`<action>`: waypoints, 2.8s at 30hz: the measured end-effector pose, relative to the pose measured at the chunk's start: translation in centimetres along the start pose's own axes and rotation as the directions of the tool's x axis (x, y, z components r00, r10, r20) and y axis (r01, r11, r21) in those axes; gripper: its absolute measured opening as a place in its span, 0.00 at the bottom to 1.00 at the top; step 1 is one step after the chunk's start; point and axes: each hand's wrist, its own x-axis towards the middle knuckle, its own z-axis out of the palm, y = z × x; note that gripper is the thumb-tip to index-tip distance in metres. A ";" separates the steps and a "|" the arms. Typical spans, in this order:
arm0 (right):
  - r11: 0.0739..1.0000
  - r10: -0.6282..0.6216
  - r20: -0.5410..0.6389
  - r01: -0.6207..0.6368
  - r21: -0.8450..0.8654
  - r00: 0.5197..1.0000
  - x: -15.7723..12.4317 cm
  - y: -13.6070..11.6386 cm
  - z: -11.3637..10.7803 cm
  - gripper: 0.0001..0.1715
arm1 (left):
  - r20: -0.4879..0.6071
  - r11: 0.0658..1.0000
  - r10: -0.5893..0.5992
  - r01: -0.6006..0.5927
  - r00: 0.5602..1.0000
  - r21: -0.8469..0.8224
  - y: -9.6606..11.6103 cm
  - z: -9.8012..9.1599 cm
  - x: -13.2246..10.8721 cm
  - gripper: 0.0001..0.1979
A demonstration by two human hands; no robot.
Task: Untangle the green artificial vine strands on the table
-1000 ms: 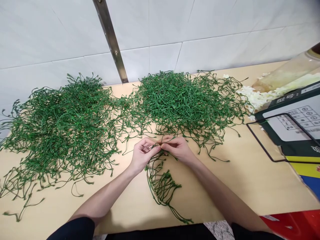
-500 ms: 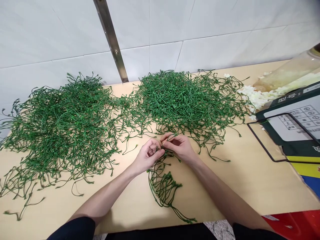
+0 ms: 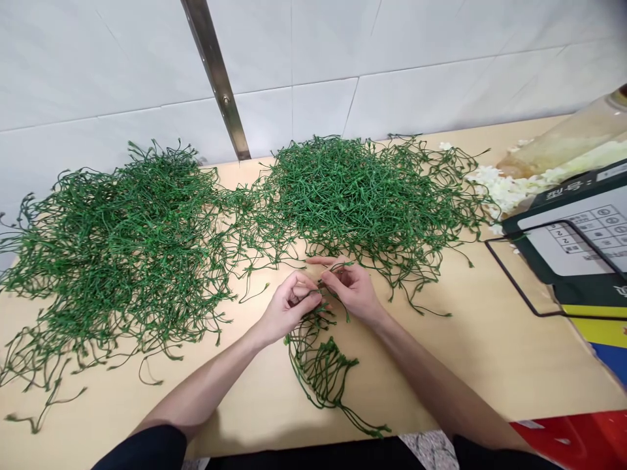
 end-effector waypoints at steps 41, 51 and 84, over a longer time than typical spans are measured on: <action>0.999 0.026 0.039 -0.027 0.043 0.999 -0.3 -0.1 0.5 0.18 | 0.310 0.847 0.103 -0.247 0.945 0.472 0.1 -0.5 -0.5 0.25; 0.930 -0.114 -0.494 0.268 0.252 0.862 1.3 -1.5 -2.6 0.20 | 0.208 0.952 0.090 -0.145 0.974 0.269 0.0 -0.9 0.0 0.22; 0.906 0.175 0.106 -0.202 0.373 0.979 0.6 0.2 -1.0 0.28 | -0.388 0.972 0.233 -0.227 0.892 0.060 -0.5 -0.2 0.8 0.18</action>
